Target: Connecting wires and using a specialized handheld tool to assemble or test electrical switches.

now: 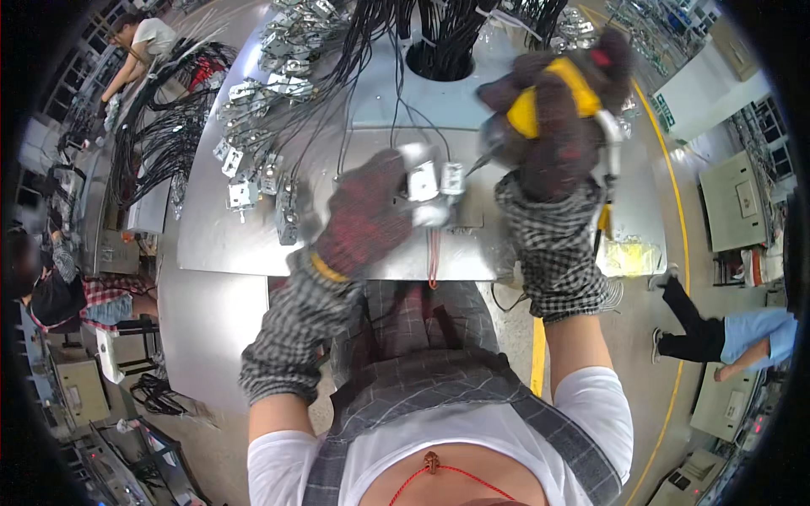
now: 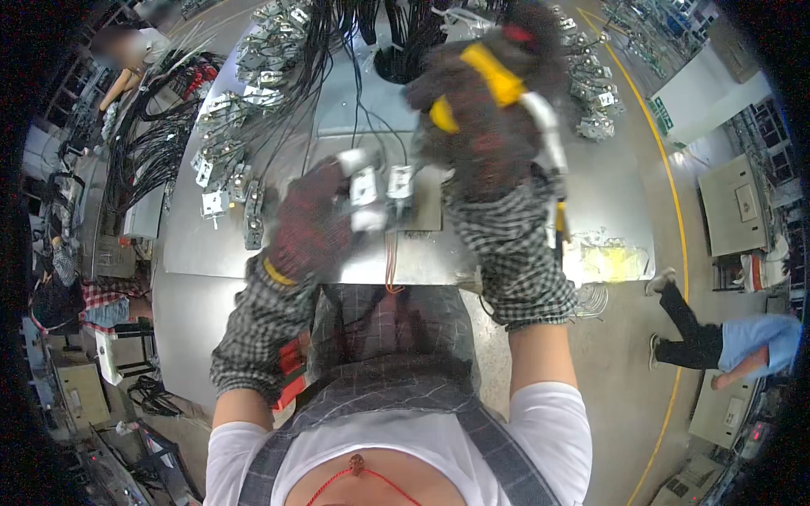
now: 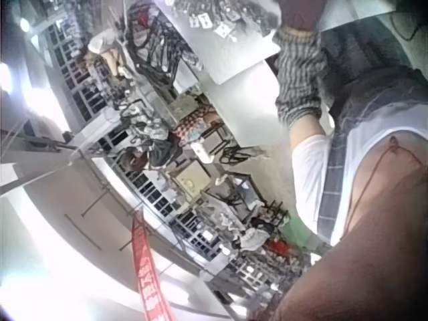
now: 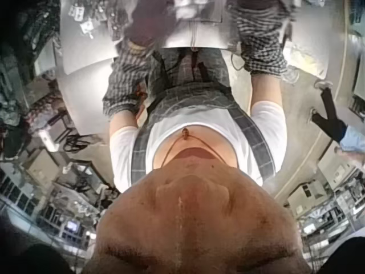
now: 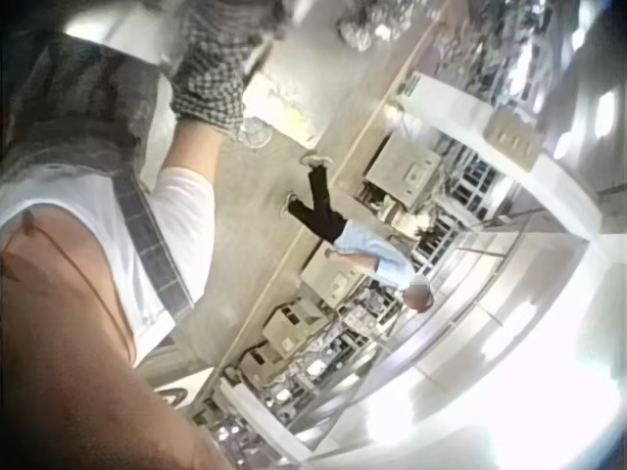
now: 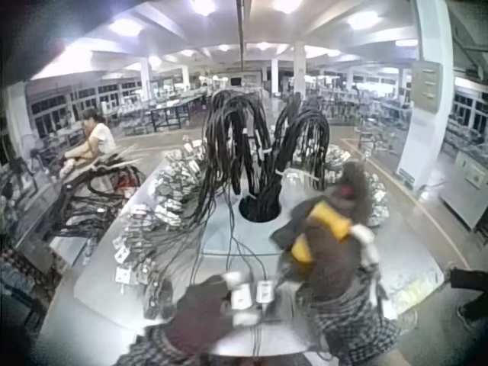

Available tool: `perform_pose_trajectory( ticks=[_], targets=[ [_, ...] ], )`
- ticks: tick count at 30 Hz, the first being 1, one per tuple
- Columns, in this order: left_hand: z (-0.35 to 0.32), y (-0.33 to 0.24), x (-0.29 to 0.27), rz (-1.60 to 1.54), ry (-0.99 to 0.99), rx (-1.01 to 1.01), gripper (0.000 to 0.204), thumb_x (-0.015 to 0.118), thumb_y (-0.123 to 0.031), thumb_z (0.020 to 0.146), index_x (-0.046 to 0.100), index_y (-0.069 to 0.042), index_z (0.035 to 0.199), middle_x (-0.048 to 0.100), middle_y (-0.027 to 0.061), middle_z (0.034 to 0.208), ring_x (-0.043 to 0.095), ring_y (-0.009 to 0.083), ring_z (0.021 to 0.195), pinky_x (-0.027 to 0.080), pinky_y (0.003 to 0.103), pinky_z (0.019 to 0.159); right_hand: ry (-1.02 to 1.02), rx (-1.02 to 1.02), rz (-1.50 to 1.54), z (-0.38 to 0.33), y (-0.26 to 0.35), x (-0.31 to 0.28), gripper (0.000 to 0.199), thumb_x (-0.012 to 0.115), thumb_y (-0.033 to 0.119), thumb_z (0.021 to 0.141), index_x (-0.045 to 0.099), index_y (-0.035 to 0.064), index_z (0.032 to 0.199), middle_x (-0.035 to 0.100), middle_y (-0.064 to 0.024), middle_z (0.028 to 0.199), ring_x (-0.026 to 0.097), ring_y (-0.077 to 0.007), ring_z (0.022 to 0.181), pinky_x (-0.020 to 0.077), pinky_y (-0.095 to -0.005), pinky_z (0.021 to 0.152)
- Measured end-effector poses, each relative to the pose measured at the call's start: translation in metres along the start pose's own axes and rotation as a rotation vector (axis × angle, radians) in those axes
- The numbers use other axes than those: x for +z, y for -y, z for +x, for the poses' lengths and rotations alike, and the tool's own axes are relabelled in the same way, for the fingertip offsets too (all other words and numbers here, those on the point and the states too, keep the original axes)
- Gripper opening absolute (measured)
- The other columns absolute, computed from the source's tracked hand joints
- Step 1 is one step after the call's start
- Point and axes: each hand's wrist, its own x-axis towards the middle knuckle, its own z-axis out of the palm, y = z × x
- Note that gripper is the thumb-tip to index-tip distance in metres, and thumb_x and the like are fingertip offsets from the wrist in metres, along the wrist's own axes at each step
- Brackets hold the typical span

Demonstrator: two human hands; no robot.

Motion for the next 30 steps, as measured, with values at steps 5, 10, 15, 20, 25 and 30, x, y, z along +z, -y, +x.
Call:
perform_pose_trajectory(
  ticks=[5, 10, 15, 20, 25, 30],
  targets=[
    [0.028, -0.005, 0.01, -0.026, 0.175, 0.03, 0.058, 0.081, -0.024, 0.078, 0.059, -0.003, 0.128, 0.068, 0.0144, 0.108, 0.069, 0.0234, 0.094, 0.056, 0.034, 0.081, -0.134, 0.048, 0.071, 0.011, 0.006, -0.037, 0.055, 0.061, 0.019, 0.096, 0.028, 0.0135, 0.14, 0.067, -0.0177, 0.099, 0.07, -0.0272, 0.077, 0.0607, -0.0356, 0.07],
    [0.028, 0.011, 0.0, 0.143, 0.28, 0.024, 0.06, 0.082, -0.024, 0.076, 0.059, -0.003, 0.128, 0.07, 0.0139, 0.104, 0.07, 0.0207, 0.09, 0.056, 0.033, 0.079, -0.131, 0.06, 0.006, 0.001, 0.003, -0.028, 0.062, 0.062, 0.016, 0.095, 0.024, 0.0151, 0.144, 0.067, -0.0159, 0.102, 0.07, -0.0265, 0.076, 0.0605, -0.0379, 0.071],
    [0.026, 0.016, 0.003, -0.168, 0.226, -0.121, 0.07, 0.08, -0.047, 0.072, 0.06, -0.001, 0.122, 0.069, 0.0173, 0.104, 0.069, 0.0314, 0.091, 0.055, 0.04, 0.078, -0.025, 0.044, 0.06, -0.008, -0.001, -0.017, 0.065, 0.063, 0.017, 0.093, 0.023, 0.0159, 0.145, 0.067, -0.0152, 0.1, 0.07, -0.0269, 0.076, 0.0605, -0.0397, 0.069],
    [0.029, 0.008, 0.006, 0.205, 0.377, -0.15, 0.067, 0.082, -0.044, 0.072, 0.061, -0.004, 0.121, 0.07, 0.015, 0.101, 0.07, 0.0278, 0.091, 0.056, 0.038, 0.077, 0.027, 0.034, 0.066, -0.013, 0.002, -0.017, 0.068, 0.065, 0.017, 0.092, 0.022, 0.0168, 0.145, 0.067, -0.0145, 0.099, 0.07, -0.0273, 0.075, 0.0605, -0.0414, 0.068],
    [0.024, 0.014, 0.008, 0.226, 0.287, -0.02, 0.065, 0.084, -0.044, 0.07, 0.063, -0.007, 0.119, 0.07, 0.014, 0.094, 0.071, 0.0261, 0.088, 0.056, 0.037, 0.074, 0.002, 0.005, 0.06, -0.017, 0.0, -0.011, 0.071, 0.066, 0.018, 0.091, 0.022, 0.0181, 0.146, 0.065, -0.0147, 0.099, 0.069, -0.0283, 0.074, 0.0603, -0.0442, 0.065],
    [0.044, -0.011, 0.008, 0.243, 0.458, -0.183, 0.073, 0.08, -0.05, 0.07, 0.061, -0.004, 0.123, 0.067, 0.0153, 0.112, 0.068, 0.0336, 0.097, 0.054, 0.042, 0.082, 0.037, 0.015, 0.044, -0.021, -0.008, -0.017, 0.071, 0.066, 0.015, 0.091, 0.022, 0.0182, 0.146, 0.065, -0.0151, 0.099, 0.069, -0.0275, 0.075, 0.06, -0.0431, 0.065]
  ],
)
